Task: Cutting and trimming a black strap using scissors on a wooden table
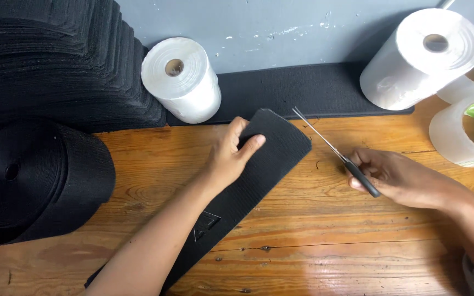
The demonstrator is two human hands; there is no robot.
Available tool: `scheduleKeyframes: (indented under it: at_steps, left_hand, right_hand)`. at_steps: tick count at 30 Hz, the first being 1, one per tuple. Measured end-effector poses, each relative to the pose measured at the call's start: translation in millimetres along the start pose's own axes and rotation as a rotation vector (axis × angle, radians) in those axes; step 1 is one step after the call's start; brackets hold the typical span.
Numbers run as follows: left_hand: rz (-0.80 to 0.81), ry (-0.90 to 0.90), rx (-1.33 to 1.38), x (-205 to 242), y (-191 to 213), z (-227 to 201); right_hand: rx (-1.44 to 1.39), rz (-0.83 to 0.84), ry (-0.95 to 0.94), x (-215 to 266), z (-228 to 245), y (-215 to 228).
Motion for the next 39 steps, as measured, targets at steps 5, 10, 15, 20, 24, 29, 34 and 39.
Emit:
scheduleKeyframes:
  at_steps: [5, 10, 15, 20, 24, 29, 34, 39]
  left_hand:
    - [0.145, 0.143, -0.102, 13, -5, -20]
    - [0.158, 0.22, -0.109, 13, -5, -21]
    - [0.149, 0.093, 0.013, 10, -6, -19]
    - [0.157, 0.064, 0.044, 10, -5, -19]
    - [0.182, 0.07, 0.003, 13, -4, -23]
    - [0.199, 0.094, 0.016, 13, -5, -22]
    - [0.192, 0.098, 0.044, 12, -6, -21]
    - [0.183, 0.123, -0.048, 12, -7, -19]
  right_hand:
    - [-0.095, 0.098, -0.027, 5, -9, 8]
    - [-0.202, 0.172, -0.017, 6, -20, 12]
    - [-0.155, 0.226, -0.073, 6, -27, 11]
    - [-0.05, 0.305, -0.017, 7, -17, 16]
    - [0.047, 0.36, -0.025, 8, -9, 18]
    - [0.065, 0.394, -0.003, 8, -12, 15]
    - [0.113, 0.399, -0.044, 7, -8, 13]
    - [-0.031, 0.343, -0.06, 4, -7, 8]
Point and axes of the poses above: each hand's wrist, its own x-axis away from the middle knuckle, its own y-axis out of the back of the hand, z = x × y, the point moved 1 cm from there along -x, towards the middle knuckle, and after that the axes turned 8 degrees about y, right-handed, at the moved point
